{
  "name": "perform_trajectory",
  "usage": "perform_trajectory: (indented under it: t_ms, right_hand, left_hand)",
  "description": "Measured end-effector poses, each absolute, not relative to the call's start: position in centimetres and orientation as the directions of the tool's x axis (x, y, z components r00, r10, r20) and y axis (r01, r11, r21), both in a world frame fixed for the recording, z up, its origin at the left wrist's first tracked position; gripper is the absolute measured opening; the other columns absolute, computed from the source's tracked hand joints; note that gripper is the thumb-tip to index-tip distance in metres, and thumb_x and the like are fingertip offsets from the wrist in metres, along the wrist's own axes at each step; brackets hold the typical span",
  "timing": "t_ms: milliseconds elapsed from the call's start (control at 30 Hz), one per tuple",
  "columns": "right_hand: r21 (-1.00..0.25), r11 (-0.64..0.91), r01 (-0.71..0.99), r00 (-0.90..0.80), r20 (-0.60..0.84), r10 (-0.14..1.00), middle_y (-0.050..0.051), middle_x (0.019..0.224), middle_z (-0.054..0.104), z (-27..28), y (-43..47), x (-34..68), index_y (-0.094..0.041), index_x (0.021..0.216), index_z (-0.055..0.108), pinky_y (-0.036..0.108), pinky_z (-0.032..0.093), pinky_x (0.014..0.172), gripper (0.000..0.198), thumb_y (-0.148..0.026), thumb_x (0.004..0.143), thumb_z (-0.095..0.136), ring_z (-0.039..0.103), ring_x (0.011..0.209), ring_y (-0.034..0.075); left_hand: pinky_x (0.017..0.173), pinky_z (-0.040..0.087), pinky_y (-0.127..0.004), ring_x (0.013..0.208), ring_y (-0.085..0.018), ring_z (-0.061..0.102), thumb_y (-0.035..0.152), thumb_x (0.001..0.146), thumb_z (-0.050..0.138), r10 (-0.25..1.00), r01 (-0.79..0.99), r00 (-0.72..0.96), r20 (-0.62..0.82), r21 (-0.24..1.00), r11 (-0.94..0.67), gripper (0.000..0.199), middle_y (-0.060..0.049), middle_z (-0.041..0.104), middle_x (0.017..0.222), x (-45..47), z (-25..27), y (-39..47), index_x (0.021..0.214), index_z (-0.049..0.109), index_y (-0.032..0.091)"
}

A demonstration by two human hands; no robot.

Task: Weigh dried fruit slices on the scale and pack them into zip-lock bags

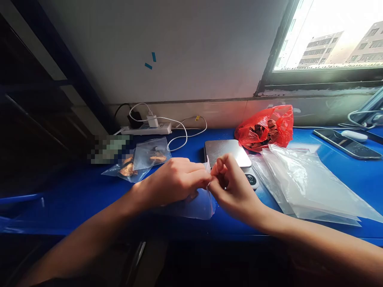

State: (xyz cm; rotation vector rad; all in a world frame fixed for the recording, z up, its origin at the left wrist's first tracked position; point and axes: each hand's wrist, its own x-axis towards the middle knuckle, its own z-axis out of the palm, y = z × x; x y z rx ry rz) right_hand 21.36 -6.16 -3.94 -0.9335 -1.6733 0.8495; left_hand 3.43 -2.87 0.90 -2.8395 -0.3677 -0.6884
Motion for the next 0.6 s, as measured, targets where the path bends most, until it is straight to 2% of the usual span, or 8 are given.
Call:
perform_trajectory:
  t_ms: [133,267,400,533,600]
  right_hand:
    - [-0.841,0.475,0.258,-0.140,0.454,0.880,-0.005,0.073,0.046,-3.7,-5.9,21.7,-0.022,0.084,0.034,0.019,0.034,0.054,0.019,-0.013,0.077,0.048,0.044,0.060,0.007]
    - [-0.785,0.496,0.372,-0.247,0.431,0.868,-0.007,0.062,0.044,-2.8,-5.2,22.5,-0.020,0.078,0.042,0.019,0.028,0.050,0.013,-0.010,0.074,0.049,0.038,0.052,0.006]
    - [-0.743,0.484,0.463,-0.359,0.343,0.868,-0.004,0.062,0.054,-2.7,-4.9,22.7,-0.018,0.078,0.055,0.020,0.031,0.052,0.006,-0.015,0.078,0.051,0.046,0.056,0.008]
    - [-0.621,0.485,0.616,-0.337,0.349,0.875,0.001,0.070,0.063,-2.9,-5.0,22.7,-0.017,0.079,0.063,0.023,0.034,0.058,0.010,-0.017,0.080,0.053,0.053,0.062,0.011]
    - [-0.569,0.512,0.643,-0.344,0.382,0.858,0.002,0.074,0.064,-2.9,-5.0,22.8,-0.018,0.087,0.067,0.025,0.036,0.061,0.014,-0.018,0.080,0.054,0.054,0.065,0.012]
  left_hand:
    - [0.055,0.038,-0.024,0.054,-0.010,0.050,0.015,0.095,0.045,0.246,0.351,0.839,0.485,-0.137,-0.926,0.022,0.001,0.060,0.066,3.0,1.2,-2.9,0.078,0.058,0.016]
    - [0.063,0.045,-0.023,0.064,-0.012,0.059,0.018,0.096,0.046,0.257,0.367,0.831,0.494,-0.138,-0.920,0.019,-0.002,0.066,0.075,2.8,0.9,-2.3,0.083,0.060,0.016]
    - [0.072,0.049,-0.026,0.078,-0.015,0.064,0.015,0.096,0.045,0.223,0.337,0.854,0.470,-0.173,-0.926,0.022,-0.006,0.068,0.082,3.1,0.2,-2.1,0.084,0.063,0.015]
    - [0.069,0.050,-0.027,0.073,-0.015,0.063,0.008,0.093,0.043,0.184,0.319,0.865,0.466,-0.230,-0.920,0.023,-0.004,0.068,0.077,3.6,0.1,-2.5,0.084,0.063,0.015]
    - [0.067,0.050,-0.028,0.072,-0.016,0.063,0.006,0.092,0.041,0.151,0.305,0.866,0.476,-0.264,-0.915,0.025,-0.004,0.068,0.076,3.7,0.2,-2.7,0.084,0.063,0.015]
